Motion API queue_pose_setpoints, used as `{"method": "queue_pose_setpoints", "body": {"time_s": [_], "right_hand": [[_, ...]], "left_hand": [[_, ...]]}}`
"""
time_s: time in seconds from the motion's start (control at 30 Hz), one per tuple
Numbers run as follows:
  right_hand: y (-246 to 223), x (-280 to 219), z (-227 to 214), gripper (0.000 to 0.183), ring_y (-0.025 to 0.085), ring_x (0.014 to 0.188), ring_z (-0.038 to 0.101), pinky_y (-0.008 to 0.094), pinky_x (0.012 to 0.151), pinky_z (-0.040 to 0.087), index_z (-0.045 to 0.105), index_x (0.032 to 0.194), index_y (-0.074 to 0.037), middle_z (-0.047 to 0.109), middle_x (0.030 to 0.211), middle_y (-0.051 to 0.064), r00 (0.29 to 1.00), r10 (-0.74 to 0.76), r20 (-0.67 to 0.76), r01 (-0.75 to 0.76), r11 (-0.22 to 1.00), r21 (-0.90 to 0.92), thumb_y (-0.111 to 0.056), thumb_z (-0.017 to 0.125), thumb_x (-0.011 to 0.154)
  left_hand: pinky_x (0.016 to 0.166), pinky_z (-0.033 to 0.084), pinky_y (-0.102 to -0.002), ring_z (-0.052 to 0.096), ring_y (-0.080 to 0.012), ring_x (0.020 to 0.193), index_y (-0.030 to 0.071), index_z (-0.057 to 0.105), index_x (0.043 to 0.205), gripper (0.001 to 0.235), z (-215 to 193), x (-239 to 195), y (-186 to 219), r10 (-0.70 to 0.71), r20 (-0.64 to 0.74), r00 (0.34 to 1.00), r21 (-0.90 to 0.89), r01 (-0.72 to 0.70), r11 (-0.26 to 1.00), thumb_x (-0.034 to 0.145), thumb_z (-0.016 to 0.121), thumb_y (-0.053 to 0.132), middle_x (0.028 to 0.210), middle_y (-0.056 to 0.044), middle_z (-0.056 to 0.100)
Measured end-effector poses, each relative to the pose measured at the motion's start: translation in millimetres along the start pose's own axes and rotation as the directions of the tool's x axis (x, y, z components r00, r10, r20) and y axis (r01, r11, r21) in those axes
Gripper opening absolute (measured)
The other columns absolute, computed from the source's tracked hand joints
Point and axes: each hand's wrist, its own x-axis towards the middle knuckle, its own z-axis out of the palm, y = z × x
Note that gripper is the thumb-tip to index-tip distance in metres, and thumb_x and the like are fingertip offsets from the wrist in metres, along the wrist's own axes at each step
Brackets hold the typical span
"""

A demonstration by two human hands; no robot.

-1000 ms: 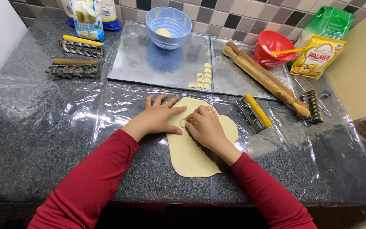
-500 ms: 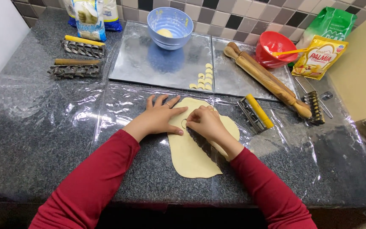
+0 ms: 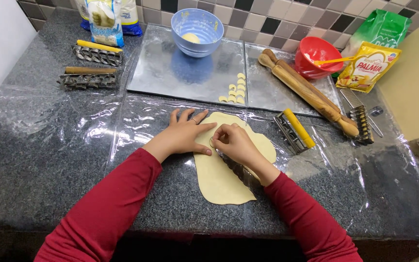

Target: Cutting and shaping dough into small decorative pastries using a roller cutter and manual folding.

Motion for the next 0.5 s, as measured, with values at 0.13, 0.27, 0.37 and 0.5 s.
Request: {"method": "queue_pose_setpoints", "body": {"time_s": [0.13, 0.27, 0.37, 0.5], "right_hand": [[8.6, 3.5, 1.6, 0.015, 0.02, 0.087, 0.063, 0.034, 0.079, 0.05, 0.071, 0.096, -0.014, 0.075, 0.09, 0.004, 0.999, -0.005, -0.038, 0.007, 0.998, 0.07, -0.017, 0.071, 0.082], [17.3, 4.6, 0.9, 0.02, 0.013, 0.081, 0.061, 0.028, 0.074, 0.049, 0.07, 0.1, -0.012, 0.076, 0.087, 0.003, 0.999, 0.006, -0.049, 0.008, 0.963, 0.271, -0.011, 0.071, 0.08], [26.1, 7.5, 1.5, 0.021, 0.012, 0.081, 0.064, 0.025, 0.07, 0.048, 0.071, 0.101, -0.009, 0.076, 0.086, 0.005, 0.998, 0.007, -0.058, 0.019, 0.904, 0.427, -0.008, 0.075, 0.08], [15.6, 1.2, -5.9, 0.021, 0.009, 0.08, 0.067, 0.017, 0.064, 0.05, 0.07, 0.104, -0.006, 0.074, 0.088, 0.004, 0.993, 0.099, -0.067, -0.031, 0.751, 0.66, -0.006, 0.073, 0.084]], "left_hand": [[0.116, 0.003, -0.067, 0.014, -0.0403, 0.152, 0.041, 0.04, 0.151, 0.089, -1.3, -0.9, -0.3, 0.006, 0.002, 1.0, -0.008, -0.006, 1.0, 0.074, 0.067, 0.077, 0.169, -0.001, 0.02], [0.116, 0.003, -0.067, 0.013, -0.0406, 0.152, 0.041, 0.04, 0.151, 0.089, -2.9, -1.2, 0.6, 0.004, 0.012, 1.0, -0.011, -0.004, 1.0, 0.074, 0.067, 0.077, 0.169, -0.002, 0.02], [0.116, 0.003, -0.067, 0.014, -0.0407, 0.152, 0.04, 0.041, 0.151, 0.089, -2.2, -1.6, 0.2, 0.006, 0.008, 1.0, -0.012, -0.006, 1.0, 0.074, 0.068, 0.077, 0.169, -0.002, 0.021], [0.116, 0.002, -0.068, 0.014, -0.0402, 0.152, 0.04, 0.042, 0.15, 0.089, 0.3, 0.4, -2.4, 0.009, -0.002, 1.0, -0.03, -0.009, 1.0, 0.073, 0.069, 0.076, 0.169, -0.002, 0.021]]}}
